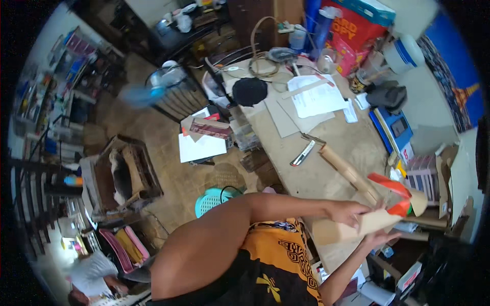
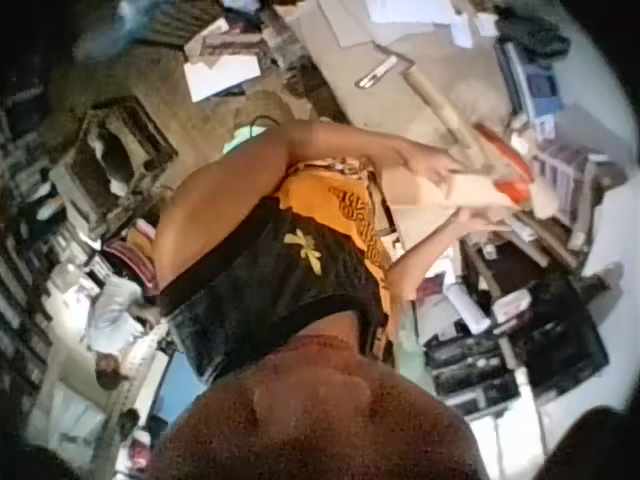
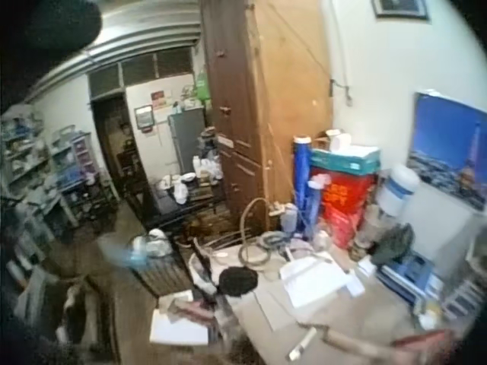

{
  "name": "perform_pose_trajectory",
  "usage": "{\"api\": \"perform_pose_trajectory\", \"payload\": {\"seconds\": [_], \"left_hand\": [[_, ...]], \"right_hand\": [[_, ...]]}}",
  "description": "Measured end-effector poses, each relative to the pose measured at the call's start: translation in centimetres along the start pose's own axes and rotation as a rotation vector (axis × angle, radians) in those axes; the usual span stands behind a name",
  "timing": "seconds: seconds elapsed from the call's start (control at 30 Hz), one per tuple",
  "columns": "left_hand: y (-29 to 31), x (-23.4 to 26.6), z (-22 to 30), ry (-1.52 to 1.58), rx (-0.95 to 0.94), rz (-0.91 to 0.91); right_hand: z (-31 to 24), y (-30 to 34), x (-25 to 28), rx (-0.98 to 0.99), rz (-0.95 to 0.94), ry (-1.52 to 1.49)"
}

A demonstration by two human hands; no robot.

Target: The person gathers a stack of pages, aligns them, and inserts them into a book cover. They then use a brush to apply glue to a paper, fold the paper over a book spine, and trim excess paper from a roll using a utility knife before inserting a rolled paper into the book binding.

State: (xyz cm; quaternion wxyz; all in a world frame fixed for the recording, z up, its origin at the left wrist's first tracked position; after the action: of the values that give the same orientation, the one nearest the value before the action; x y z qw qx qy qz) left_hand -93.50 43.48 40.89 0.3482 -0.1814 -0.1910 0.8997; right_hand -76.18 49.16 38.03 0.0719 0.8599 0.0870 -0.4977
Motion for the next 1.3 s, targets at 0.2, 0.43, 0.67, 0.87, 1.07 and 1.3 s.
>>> {"api": "perform_pose_trajectory", "payload": {"seconds": [0.2, 0.43, 0.67, 0.87, 1.07, 1.3], "left_hand": [[2.8, 2.8, -2.3, 0.188, 0.302, -0.122], [4.7, 2.7, -5.3, 0.065, 0.536, -0.087], [5.2, 1.1, -8.4, 0.087, 0.57, 0.204], [3.6, -2.3, -9.8, 0.548, 0.541, 0.27], [2.2, -5.6, -12.1, 0.489, 0.541, 0.298], [-1.2, -12.5, -14.3, 0.325, 0.579, 0.256]], "right_hand": [[-2.9, -4.3, -3.8, -0.018, -0.211, 0.196], [-4.7, 0.2, 3.1, 0.212, 0.301, 0.234], [2.4, 8.4, -0.8, 0.394, 0.565, 0.322], [4.8, 12.1, -1.8, 0.513, 0.574, 1.097], [3.2, 17.4, 0.1, 0.615, 0.463, 1.518], [-2.5, 28.1, 3.4, 0.477, 0.217, 1.778]]}}
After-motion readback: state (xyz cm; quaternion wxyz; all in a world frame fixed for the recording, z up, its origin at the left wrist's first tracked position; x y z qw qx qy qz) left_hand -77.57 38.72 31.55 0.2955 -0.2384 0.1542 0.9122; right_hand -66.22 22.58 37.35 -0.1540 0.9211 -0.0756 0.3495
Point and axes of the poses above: each hand's wrist, its own y-axis away from the middle knuckle, its own x-axis out of the back of the hand, z = x × y, the point moved 7 cm from there along -y, towards the middle knuckle, and after that the axes turned 8 degrees about -z, right-handed, at the moved point
